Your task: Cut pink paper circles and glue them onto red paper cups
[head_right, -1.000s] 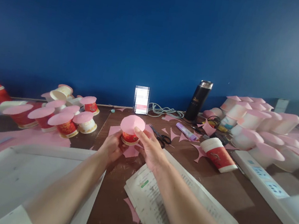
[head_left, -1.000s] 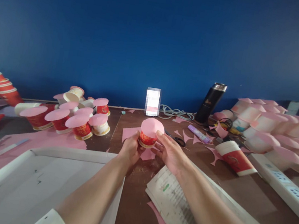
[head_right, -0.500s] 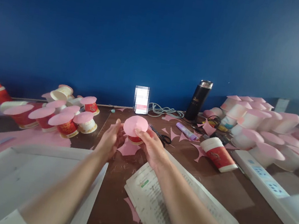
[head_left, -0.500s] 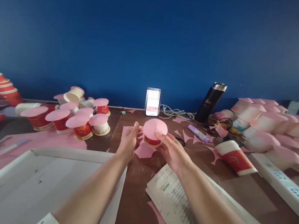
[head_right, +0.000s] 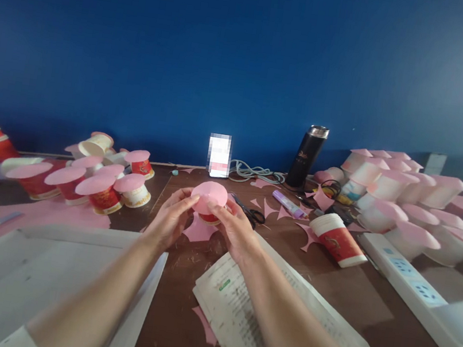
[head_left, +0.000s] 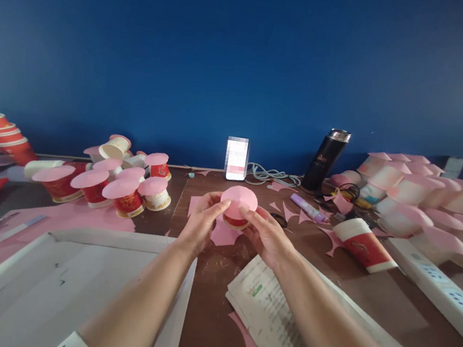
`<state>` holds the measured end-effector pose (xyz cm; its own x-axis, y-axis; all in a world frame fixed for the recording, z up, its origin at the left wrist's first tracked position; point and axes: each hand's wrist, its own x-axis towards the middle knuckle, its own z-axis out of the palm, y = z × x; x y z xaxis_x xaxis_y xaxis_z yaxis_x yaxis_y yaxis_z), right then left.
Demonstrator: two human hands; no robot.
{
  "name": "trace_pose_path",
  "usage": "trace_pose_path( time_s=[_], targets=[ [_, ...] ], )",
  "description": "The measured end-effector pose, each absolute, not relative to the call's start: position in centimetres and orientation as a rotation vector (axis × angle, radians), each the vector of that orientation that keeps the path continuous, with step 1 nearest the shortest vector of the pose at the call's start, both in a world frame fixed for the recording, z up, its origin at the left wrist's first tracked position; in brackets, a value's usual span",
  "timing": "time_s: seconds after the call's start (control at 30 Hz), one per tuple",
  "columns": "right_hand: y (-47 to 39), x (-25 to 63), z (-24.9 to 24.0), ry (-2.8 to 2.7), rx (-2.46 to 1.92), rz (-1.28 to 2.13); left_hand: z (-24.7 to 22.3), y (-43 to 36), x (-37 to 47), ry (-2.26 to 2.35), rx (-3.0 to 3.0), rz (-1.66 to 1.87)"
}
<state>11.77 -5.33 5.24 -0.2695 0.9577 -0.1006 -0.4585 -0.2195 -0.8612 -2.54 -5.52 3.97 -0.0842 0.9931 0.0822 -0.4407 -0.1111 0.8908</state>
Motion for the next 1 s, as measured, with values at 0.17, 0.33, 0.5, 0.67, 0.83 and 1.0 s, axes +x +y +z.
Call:
trace_pose_path(
  time_s=[0.17,0.33,0.5,0.67,0.83,1.0],
  targets=[
    [-5.34,11.76,5.30,-0.933,-0.809,1.700,3.52,-5.26,-2.69,0.903,0.939,1.507],
    [-5.38,11.84,5.15,-1.007,-0.760,1.707,3.35,-5.21,-2.68,0.937,1.000,1.525],
    [-5.25,11.80,4.78,-0.998,-0.769,1.703,3.15,-5.25,-2.67,0.975,1.019,1.507],
    [-5.24,11.78,4.74,-1.019,-0.756,1.711,3.22,-5.32,-2.66,0.986,1.060,1.497],
    [-5.35,11.83,4.97,-1.060,-0.734,1.706,3.54,-5.57,-2.68,0.939,1.098,1.445],
    [-5.40,11.86,5.12,-1.002,-0.730,1.720,3.69,-5.67,-2.62,0.931,1.100,1.453]
  ],
)
